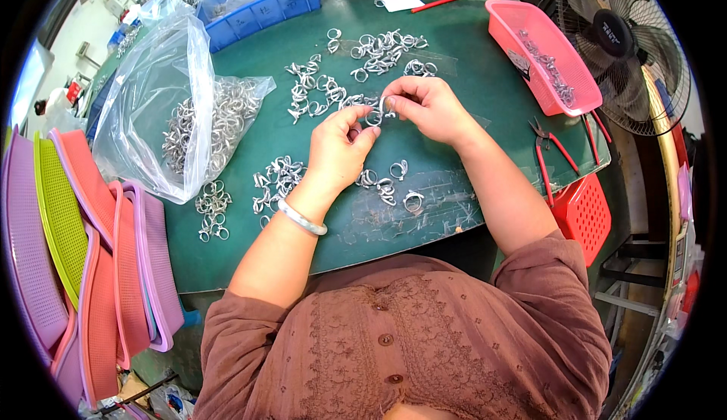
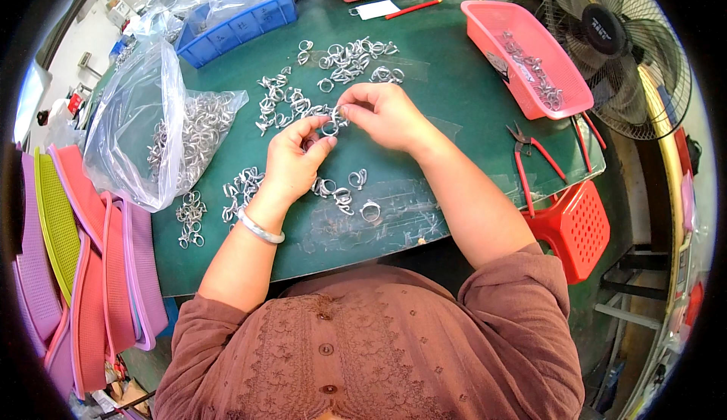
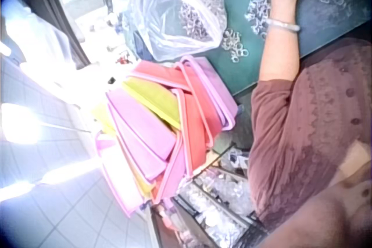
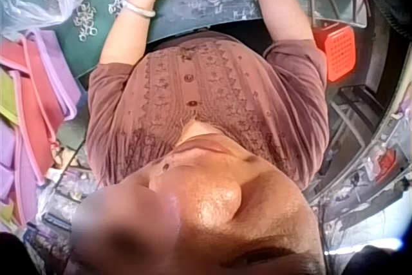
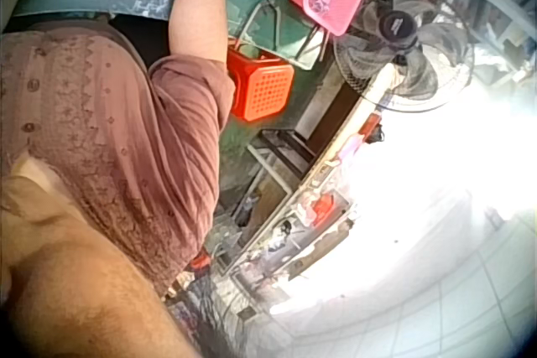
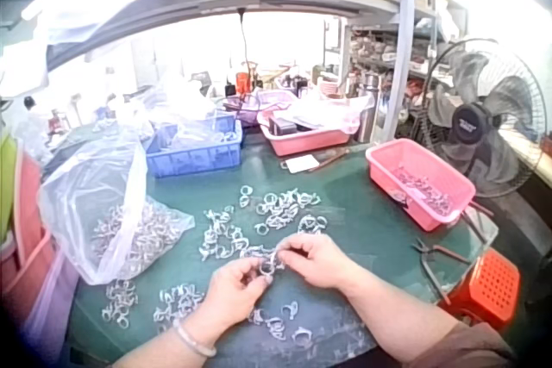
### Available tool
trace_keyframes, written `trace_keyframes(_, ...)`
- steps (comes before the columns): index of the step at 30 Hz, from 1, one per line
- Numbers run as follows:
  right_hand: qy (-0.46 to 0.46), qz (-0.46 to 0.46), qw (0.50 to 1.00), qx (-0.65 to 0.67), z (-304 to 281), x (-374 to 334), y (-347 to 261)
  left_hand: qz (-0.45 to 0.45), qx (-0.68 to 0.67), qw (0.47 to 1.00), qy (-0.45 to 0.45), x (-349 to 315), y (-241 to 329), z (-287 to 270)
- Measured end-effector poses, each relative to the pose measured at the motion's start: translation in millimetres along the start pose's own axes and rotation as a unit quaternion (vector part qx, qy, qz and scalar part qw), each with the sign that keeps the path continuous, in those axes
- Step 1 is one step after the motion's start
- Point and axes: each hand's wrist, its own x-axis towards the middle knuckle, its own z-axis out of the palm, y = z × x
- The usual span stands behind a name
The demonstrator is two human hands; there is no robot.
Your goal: The person repeatedly picks up small metal rings and hooks from a green workbench and joins them by hand. The assembled units are placed back on the table among other completed pieces. The workspace includes plastic trays, a bag of parts, and pliers nearby.
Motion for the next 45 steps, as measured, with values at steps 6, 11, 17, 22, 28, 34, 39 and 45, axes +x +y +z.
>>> trace_keyframes(6,-0.013,0.094,0.989,0.11,-2.7,0.0,-7.0,0.033,0.141,0.989,-0.029,-2.1,0.5,-1.1)
trace_keyframes(11,-0.036,0.128,0.98,0.15,-5.6,1.0,-3.9,-0.01,0.067,0.998,-0.002,-2.5,8.3,-1.9)
trace_keyframes(17,-0.05,0.159,0.972,0.164,-4.0,-0.5,-9.8,-0.015,-0.145,0.989,-0.016,-4.7,12.3,0.1)
trace_keyframes(22,-0.051,0.092,0.985,0.137,0.8,-2.1,-9.4,-0.097,-0.24,0.964,-0.064,-4.1,13.8,-3.5)
trace_keyframes(28,-0.022,-0.041,0.989,0.142,7.4,-6.7,-9.8,-0.147,-0.296,0.939,-0.097,-3.5,16.1,-5.7)
trace_keyframes(34,-0.011,-0.134,0.988,0.073,7.7,-8.5,-7.9,-0.12,-0.278,0.949,-0.09,-4.3,18.3,-4.8)
trace_keyframes(39,-0.008,-0.188,0.979,0.075,9.3,-9.1,-11.1,-0.046,-0.237,0.969,-0.059,-3.3,10.1,0.8)
trace_keyframes(45,0.014,-0.144,0.976,0.164,6.9,-7.6,-14.3,0.035,-0.138,0.99,-0.022,-4.2,12.3,-0.3)
